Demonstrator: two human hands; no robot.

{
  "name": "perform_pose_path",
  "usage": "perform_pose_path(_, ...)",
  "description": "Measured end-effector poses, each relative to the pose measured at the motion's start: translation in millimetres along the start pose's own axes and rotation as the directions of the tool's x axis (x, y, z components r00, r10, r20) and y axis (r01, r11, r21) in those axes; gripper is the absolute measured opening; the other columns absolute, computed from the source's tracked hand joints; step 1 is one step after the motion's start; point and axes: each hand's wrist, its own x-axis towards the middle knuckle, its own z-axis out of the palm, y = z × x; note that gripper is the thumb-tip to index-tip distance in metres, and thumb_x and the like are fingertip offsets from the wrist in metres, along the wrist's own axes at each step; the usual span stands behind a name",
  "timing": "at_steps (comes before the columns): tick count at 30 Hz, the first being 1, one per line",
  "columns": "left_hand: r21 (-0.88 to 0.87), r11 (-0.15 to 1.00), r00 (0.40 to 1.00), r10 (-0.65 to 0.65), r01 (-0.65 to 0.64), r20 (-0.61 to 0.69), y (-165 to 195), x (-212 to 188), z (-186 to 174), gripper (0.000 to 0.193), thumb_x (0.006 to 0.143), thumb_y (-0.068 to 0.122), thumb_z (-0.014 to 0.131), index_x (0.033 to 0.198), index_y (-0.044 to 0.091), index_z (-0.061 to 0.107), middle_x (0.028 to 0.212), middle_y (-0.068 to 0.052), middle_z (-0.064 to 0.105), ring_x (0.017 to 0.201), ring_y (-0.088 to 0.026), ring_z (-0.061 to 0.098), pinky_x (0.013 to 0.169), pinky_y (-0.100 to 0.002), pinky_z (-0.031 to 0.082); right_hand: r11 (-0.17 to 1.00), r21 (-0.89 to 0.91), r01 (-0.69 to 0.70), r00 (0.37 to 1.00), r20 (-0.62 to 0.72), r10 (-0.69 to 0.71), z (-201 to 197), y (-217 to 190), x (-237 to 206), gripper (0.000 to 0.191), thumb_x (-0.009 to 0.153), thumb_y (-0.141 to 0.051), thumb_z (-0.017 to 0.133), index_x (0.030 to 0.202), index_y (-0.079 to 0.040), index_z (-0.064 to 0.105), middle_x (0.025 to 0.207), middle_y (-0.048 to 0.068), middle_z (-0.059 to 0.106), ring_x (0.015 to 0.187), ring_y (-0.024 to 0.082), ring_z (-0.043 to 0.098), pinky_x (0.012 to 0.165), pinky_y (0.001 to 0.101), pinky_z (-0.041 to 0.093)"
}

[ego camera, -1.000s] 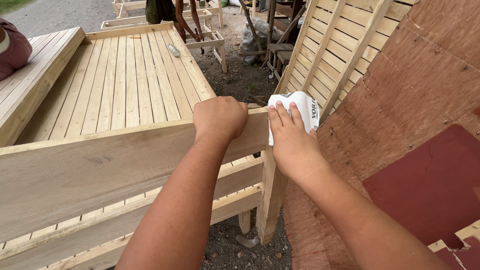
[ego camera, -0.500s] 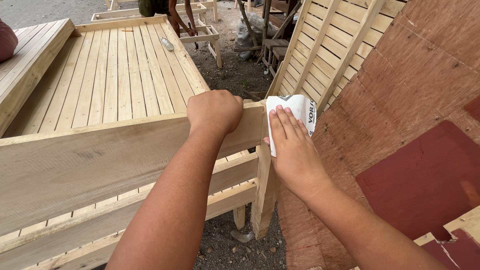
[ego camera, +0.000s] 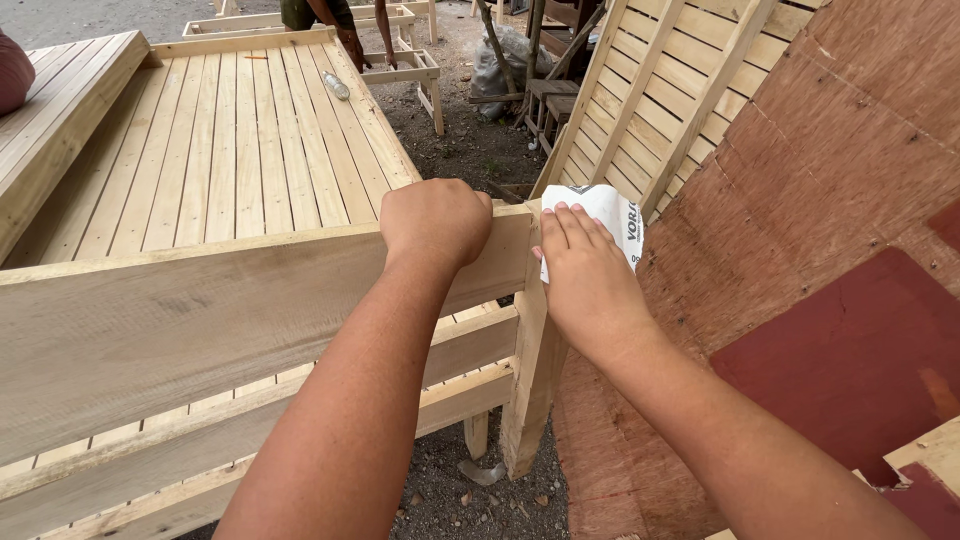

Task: The person sands a wooden furniture frame outdoors, rubbing sandpaper along the rails, corner posts and legs of the frame. They reposition around the furniture and work on different surfaces one after another, holding the frame steady with one hand while sanding with the other.

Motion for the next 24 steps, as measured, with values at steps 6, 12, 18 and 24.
perform_pose_path(6,0.005,1.000,1.000,-0.002,0.002,-0.005,0,0,1,0.037,0.103,0.023,0.043,0.105,0.014,0.078,0.106,-0.009,0.077,0.097,-0.028,0.074,0.075,-0.046,0.059,0.997,-0.077,-0.023,1.000,0.006,0.024,6,-8,16,0.047,0.106,-0.021,0.042,0.142,0.008,0.048,0.147,0.028,0.049,0.142,0.037,0.043,0.119,0.0457,0.029)
perform_pose_path(12,0.000,1.000,1.000,-0.013,0.013,-0.007,1,0,1,0.037,0.104,0.024,0.043,0.105,0.014,0.078,0.106,-0.009,0.076,0.096,-0.028,0.074,0.074,-0.045,0.058,0.994,-0.100,0.040,0.998,-0.034,-0.043,4,-11,4,0.048,0.106,-0.022,0.042,0.141,0.010,0.049,0.145,0.030,0.051,0.140,0.038,0.044,0.118,0.0458,0.030)
perform_pose_path(18,0.078,0.997,1.000,0.028,-0.027,-0.008,0,-3,2,0.031,0.100,0.017,0.048,0.104,0.017,0.078,0.105,-0.006,0.077,0.094,-0.026,0.074,0.067,-0.044,0.060,0.995,0.015,-0.095,0.995,0.028,0.095,4,-16,18,0.044,0.108,-0.021,0.042,0.139,0.008,0.051,0.145,0.029,0.051,0.140,0.038,0.044,0.119,0.0472,0.029)
perform_pose_path(24,0.030,0.999,1.000,-0.016,0.016,-0.008,1,-2,1,0.038,0.105,0.023,0.042,0.103,0.015,0.079,0.102,-0.007,0.077,0.091,-0.026,0.075,0.069,-0.043,0.059,1.000,-0.008,-0.013,0.998,-0.066,0.012,10,-12,2,0.046,0.106,-0.020,0.043,0.142,0.007,0.051,0.146,0.028,0.052,0.141,0.037,0.045,0.120,0.0463,0.029)
